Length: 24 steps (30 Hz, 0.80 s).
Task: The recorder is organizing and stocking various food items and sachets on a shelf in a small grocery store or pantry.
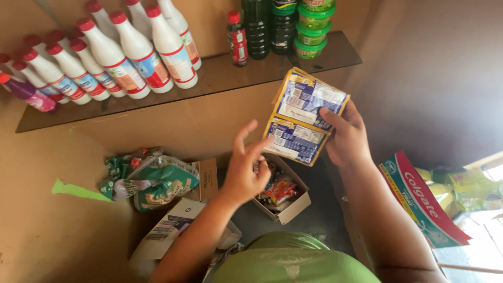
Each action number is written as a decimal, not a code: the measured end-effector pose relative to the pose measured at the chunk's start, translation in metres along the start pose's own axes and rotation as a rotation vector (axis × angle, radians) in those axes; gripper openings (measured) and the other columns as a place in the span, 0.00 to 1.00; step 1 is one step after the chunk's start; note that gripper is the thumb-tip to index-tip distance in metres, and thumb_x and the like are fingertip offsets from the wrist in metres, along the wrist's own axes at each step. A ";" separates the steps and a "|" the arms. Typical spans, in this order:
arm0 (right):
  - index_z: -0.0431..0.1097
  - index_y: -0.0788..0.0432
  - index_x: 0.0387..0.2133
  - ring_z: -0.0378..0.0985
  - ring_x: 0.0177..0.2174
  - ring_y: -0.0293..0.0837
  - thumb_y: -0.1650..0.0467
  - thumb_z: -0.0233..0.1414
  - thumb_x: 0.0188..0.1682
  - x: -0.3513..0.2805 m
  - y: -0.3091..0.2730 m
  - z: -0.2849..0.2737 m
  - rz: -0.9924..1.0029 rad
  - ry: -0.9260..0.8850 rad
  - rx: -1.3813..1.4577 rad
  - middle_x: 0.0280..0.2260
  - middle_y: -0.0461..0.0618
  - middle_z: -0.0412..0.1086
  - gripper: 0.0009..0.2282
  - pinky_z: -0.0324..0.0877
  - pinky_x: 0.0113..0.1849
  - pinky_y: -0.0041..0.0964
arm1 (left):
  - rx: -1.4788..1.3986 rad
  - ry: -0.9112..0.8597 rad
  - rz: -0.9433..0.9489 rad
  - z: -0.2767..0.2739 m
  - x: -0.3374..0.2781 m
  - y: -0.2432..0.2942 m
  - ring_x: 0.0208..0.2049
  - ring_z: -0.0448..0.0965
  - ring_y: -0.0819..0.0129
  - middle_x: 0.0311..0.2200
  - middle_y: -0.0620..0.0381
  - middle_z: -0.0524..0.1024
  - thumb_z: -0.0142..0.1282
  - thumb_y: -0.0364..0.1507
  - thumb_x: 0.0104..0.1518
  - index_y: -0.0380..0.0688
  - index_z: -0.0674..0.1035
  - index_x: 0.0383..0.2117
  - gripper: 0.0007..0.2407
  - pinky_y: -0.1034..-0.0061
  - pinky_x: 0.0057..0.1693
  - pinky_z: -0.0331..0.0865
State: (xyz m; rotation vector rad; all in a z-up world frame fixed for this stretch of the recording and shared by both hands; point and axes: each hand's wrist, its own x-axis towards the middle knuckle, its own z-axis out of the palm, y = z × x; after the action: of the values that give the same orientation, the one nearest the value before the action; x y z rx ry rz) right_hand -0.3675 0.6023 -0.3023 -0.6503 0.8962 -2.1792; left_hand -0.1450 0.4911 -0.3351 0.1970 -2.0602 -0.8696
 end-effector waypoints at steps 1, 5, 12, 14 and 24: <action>0.64 0.65 0.53 0.78 0.47 0.50 0.79 0.51 0.52 0.002 0.004 -0.002 0.002 -0.007 0.002 0.47 0.56 0.73 0.15 0.74 0.52 0.50 | 0.006 0.006 0.000 0.002 -0.005 0.000 0.61 0.69 0.47 0.68 0.40 0.53 0.55 0.16 0.49 0.47 0.71 0.61 0.28 0.71 0.48 0.77; 0.63 0.64 0.54 0.77 0.48 0.46 0.80 0.52 0.52 0.004 0.009 0.005 -0.043 -0.037 -0.106 0.48 0.54 0.73 0.16 0.73 0.53 0.45 | 0.044 0.028 0.280 -0.004 -0.001 0.018 0.56 0.80 0.52 0.67 0.46 0.58 0.58 0.16 0.56 0.55 0.77 0.54 0.20 0.69 0.53 0.77; 0.63 0.67 0.57 0.76 0.47 0.46 0.81 0.52 0.52 -0.006 0.040 0.018 0.035 -0.211 -0.299 0.49 0.57 0.71 0.18 0.72 0.52 0.43 | 0.359 0.190 0.430 -0.036 0.032 0.041 0.36 0.79 0.68 0.43 0.54 0.81 0.72 0.25 0.52 0.50 0.83 0.40 0.11 0.68 0.45 0.71; 0.62 0.66 0.58 0.76 0.50 0.46 0.81 0.50 0.51 -0.012 0.033 0.035 0.082 -0.272 -0.220 0.51 0.57 0.70 0.20 0.72 0.53 0.42 | 0.396 0.249 0.364 -0.041 0.044 0.047 0.40 0.79 0.63 0.44 0.56 0.80 0.71 0.25 0.54 0.50 0.82 0.41 0.11 0.68 0.47 0.72; 0.56 0.68 0.64 0.71 0.55 0.54 0.57 0.43 0.56 -0.003 0.042 0.071 0.333 -0.311 0.124 0.57 0.63 0.68 0.30 0.66 0.55 0.48 | -0.772 0.163 -0.421 -0.059 0.047 -0.029 0.52 0.76 0.64 0.52 0.48 0.74 0.59 0.33 0.61 0.43 0.62 0.64 0.26 0.69 0.57 0.72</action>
State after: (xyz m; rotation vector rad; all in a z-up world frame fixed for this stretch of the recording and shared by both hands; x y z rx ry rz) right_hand -0.3021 0.5532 -0.2893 -0.6997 0.6478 -1.7620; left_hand -0.1335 0.4193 -0.3000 0.2644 -1.4201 -1.7729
